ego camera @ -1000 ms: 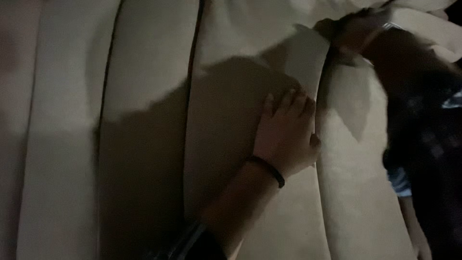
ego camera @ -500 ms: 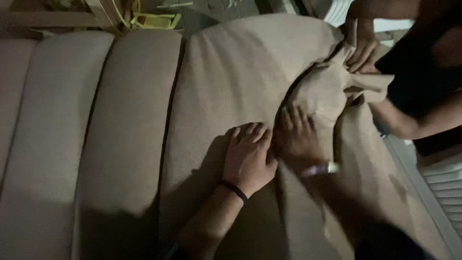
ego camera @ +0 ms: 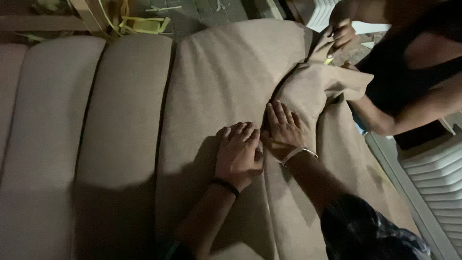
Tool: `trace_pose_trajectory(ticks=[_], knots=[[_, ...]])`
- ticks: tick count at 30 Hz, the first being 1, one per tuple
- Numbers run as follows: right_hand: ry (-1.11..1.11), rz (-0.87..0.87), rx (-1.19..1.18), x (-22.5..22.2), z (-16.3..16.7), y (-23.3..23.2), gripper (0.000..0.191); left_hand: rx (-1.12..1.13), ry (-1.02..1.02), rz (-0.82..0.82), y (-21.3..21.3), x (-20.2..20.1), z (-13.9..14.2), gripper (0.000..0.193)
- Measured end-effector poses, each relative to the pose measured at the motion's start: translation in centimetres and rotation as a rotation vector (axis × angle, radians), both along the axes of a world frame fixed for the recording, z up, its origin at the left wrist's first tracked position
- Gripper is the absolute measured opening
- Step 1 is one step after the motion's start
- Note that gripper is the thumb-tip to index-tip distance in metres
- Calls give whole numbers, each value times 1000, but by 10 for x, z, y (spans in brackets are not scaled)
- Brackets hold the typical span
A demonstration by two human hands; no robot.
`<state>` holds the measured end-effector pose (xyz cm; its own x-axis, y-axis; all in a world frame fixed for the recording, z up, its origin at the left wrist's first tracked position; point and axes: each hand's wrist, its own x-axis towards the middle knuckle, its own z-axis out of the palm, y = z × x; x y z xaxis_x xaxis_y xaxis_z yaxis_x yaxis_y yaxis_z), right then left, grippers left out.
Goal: The person stretches tan upholstery fabric over the padded back of a seat frame on a workbench, pulling the fabric taut and smoothing it with both hands. They use a pneumatic nail gun to staple the fabric edge to the wooden frame, repositioning the fabric between fastening.
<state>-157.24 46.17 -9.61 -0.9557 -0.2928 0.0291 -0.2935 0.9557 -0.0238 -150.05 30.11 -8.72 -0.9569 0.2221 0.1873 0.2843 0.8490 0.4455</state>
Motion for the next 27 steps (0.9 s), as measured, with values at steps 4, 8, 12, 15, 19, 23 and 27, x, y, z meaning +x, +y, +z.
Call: trace_pose_trajectory(ticks=[4,8,12,15,19,23,27], knots=[[-38,-11,21,-1,2,1,81,37,-5,-5,0,2,2,64],[-42,-46,-7,2,7,-2,78,42,-52,-2,1,4,6,63],[-80,-57,48,1,10,-4,81,-4,-81,-17,4,5,7,62],[-95,-61,68,-1,10,-4,84,44,11,-9,4,7,6,64],[-89,-66,87,-2,10,-4,85,35,-66,-37,4,8,7,66],[-51,-78,90,-3,9,-5,86,37,-98,-29,5,5,5,72],[-95,-100,70,-3,6,-3,87,41,7,-45,6,4,1,73]])
